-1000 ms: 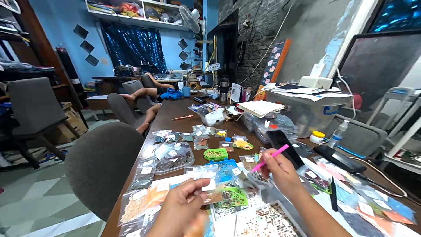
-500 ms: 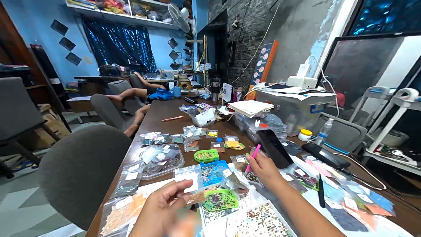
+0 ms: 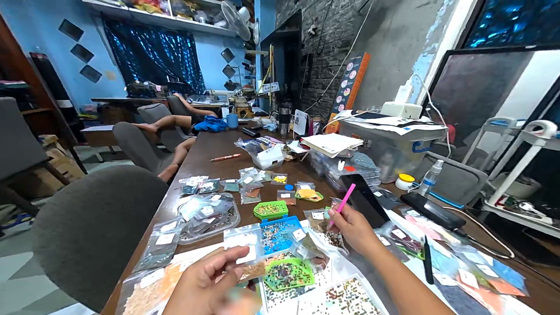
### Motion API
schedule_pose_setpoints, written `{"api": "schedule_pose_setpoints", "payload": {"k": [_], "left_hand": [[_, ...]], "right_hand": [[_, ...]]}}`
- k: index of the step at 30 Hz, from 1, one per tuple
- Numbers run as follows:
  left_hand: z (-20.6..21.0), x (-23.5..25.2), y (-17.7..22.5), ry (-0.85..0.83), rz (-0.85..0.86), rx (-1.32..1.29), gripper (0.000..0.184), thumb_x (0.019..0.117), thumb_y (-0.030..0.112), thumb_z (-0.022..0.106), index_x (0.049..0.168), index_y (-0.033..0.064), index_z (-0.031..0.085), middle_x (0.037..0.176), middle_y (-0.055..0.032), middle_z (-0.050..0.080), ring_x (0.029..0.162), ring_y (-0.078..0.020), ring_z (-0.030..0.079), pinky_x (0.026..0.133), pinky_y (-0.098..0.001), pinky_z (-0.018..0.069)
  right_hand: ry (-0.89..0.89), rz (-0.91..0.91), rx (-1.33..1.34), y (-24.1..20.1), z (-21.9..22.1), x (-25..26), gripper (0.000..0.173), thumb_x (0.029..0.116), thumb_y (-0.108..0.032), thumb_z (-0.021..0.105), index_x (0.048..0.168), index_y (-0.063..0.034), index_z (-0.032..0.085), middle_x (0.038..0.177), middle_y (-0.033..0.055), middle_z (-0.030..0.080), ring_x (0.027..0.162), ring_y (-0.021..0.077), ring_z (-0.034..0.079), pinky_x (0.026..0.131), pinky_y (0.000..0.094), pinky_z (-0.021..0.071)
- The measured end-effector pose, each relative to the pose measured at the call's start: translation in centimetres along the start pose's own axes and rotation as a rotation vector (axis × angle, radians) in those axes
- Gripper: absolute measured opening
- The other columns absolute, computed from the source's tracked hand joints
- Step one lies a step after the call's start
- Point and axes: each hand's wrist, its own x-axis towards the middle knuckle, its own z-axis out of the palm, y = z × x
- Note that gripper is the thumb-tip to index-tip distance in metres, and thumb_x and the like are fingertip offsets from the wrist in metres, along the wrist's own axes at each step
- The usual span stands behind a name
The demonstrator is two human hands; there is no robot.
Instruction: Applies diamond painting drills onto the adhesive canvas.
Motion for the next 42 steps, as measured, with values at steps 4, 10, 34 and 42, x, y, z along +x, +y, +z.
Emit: {"api": "schedule_pose_setpoints", "payload": {"k": [4, 10, 34, 42], "left_hand": [[-0.3, 0.2, 0.0, -0.005, -0.008, 0.016, 0.031, 0.0896, -0.004, 0.062, 0.120, -0.0046, 0.069, 0.112, -0.0070, 0.068, 0.094, -0.0024, 0.065, 0.085, -0.0189, 0.0545], [-0.9, 0.5, -0.8, -0.035, 0.002, 0.004, 0.030, 0.0895, -0.005, 0.063, 0.119, -0.0052, 0.068, 0.107, -0.0018, 0.068, 0.092, 0.0001, 0.065, 0.083, -0.0187, 0.0552], [-1.3, 0.4, -1.6, -0.087, 0.059, -0.016, 0.028, 0.0909, -0.003, 0.064, 0.118, -0.0071, 0.068, 0.102, 0.0009, 0.066, 0.089, 0.0004, 0.062, 0.081, -0.0188, 0.0539], [-1.4, 0.4, -1.1, -0.080, 0.037, -0.017, 0.028, 0.0906, -0.004, 0.063, 0.118, -0.0061, 0.068, 0.101, 0.0020, 0.065, 0.089, 0.0010, 0.063, 0.081, -0.0178, 0.0543]], "right_hand": [[0.019, 0.050, 0.120, -0.2, -0.1, 0.0, 0.021, 0.1101, -0.017, 0.046, 0.107, -0.0010, 0.059, 0.085, 0.0044, 0.070, 0.072, 0.0083, 0.066, 0.068, 0.0244, 0.0533], [0.008, 0.099, 0.299, 0.1, -0.2, 0.1, 0.020, 0.1112, -0.016, 0.041, 0.108, -0.0032, 0.056, 0.084, 0.0044, 0.071, 0.069, 0.0098, 0.068, 0.065, 0.0236, 0.0554], [0.131, -0.033, 0.230, 1.3, 0.2, -0.1, 0.005, 0.0972, -0.011, 0.067, 0.097, -0.0064, 0.065, 0.075, -0.0003, 0.066, 0.064, 0.0051, 0.063, 0.059, 0.0190, 0.0522], [0.105, -0.049, 0.157, 1.4, 0.4, -0.1, 0.015, 0.1004, -0.017, 0.063, 0.092, -0.0083, 0.071, 0.072, -0.0050, 0.065, 0.062, -0.0005, 0.059, 0.060, 0.0162, 0.0502]]}}
